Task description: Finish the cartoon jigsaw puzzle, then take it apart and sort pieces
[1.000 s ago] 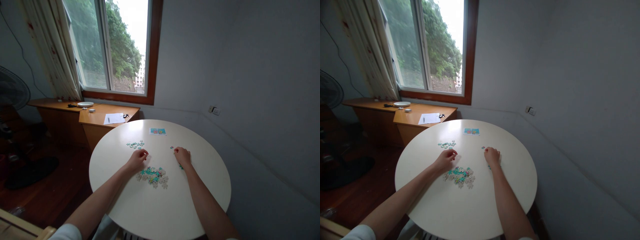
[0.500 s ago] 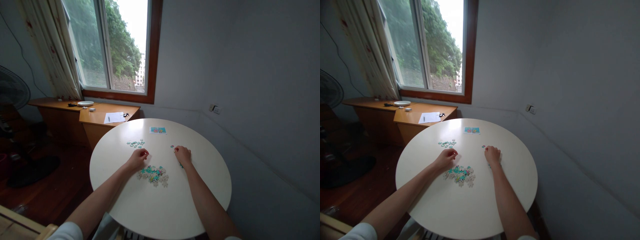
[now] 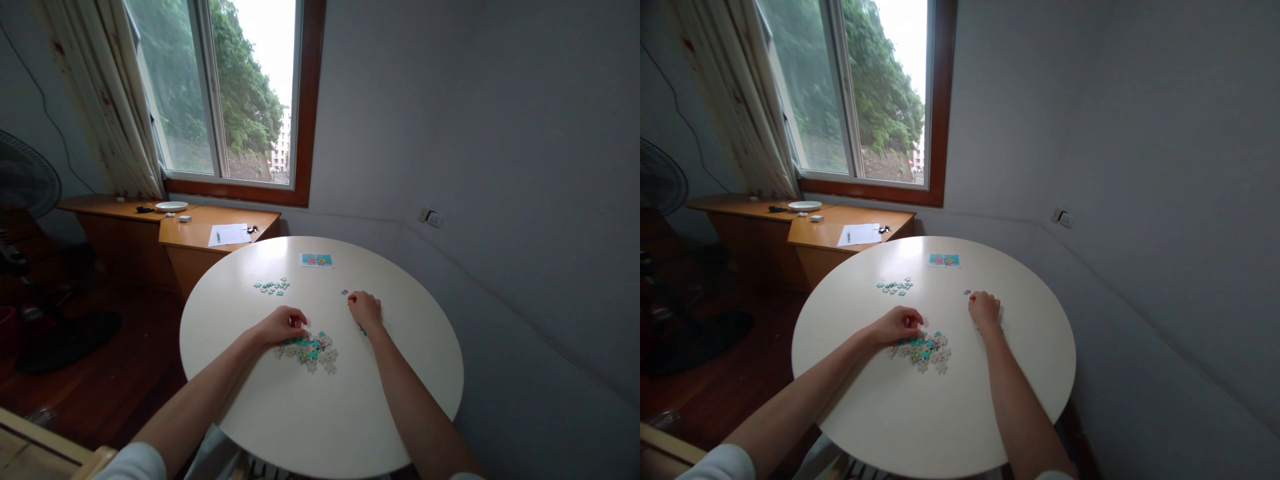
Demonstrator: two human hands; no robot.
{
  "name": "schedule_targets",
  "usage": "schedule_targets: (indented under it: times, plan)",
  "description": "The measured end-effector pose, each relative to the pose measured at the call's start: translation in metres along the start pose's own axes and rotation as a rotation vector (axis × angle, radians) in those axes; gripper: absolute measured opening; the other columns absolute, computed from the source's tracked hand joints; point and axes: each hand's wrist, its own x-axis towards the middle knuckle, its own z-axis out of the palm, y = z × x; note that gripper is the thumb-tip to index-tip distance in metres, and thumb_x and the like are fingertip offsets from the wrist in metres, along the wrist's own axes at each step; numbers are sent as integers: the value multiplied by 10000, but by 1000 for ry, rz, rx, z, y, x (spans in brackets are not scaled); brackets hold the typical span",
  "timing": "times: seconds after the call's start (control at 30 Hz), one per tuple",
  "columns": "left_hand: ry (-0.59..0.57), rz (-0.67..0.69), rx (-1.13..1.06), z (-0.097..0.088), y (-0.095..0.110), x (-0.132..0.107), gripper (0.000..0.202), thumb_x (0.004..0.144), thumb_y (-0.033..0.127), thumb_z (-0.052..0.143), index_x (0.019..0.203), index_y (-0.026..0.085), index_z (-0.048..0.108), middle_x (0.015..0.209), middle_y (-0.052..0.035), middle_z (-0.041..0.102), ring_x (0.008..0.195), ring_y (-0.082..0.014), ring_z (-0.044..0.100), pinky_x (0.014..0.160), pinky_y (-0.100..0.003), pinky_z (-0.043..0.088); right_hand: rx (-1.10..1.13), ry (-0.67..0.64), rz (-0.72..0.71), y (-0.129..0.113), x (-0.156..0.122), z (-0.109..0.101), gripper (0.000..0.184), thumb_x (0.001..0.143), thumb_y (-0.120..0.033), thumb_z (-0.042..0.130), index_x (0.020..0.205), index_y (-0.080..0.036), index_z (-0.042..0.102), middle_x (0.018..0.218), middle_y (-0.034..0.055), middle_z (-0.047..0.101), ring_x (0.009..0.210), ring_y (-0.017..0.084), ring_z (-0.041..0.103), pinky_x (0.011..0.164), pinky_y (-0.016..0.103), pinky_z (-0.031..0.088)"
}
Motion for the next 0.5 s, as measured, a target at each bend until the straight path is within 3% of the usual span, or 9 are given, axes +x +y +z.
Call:
schedule_targets:
  times: [0.17, 0.33, 0.5]
  plan:
    - [-42, 17, 14, 1, -2, 1, 314, 643, 392, 698, 833, 143, 689, 625, 11, 537, 564, -90, 442, 537, -213, 369, 4, -6, 3, -1, 0, -1, 265, 830, -205, 456, 930, -225, 700, 1017, 73, 680, 962, 211, 582, 800, 328, 346]
    - [-48, 148, 166, 2, 3, 0, 245, 641, 354, 699, 801, 169, 707, 696, -13, 549, 601, -99, 462, 583, -219, 394, 18, -10, 10, -3, -1, -3, 282, 832, -197, 440, 933, -229, 701, 1025, 73, 675, 970, 215, 576, 814, 335, 349]
    - [-45, 163, 223, 3, 6, -1, 182, 661, 310, 675, 781, 176, 697, 715, -18, 547, 610, -102, 469, 600, -222, 404, 30, -23, 8, -3, -2, -4, 287, 834, -199, 433, 936, -229, 700, 1033, 70, 673, 981, 217, 569, 823, 334, 350]
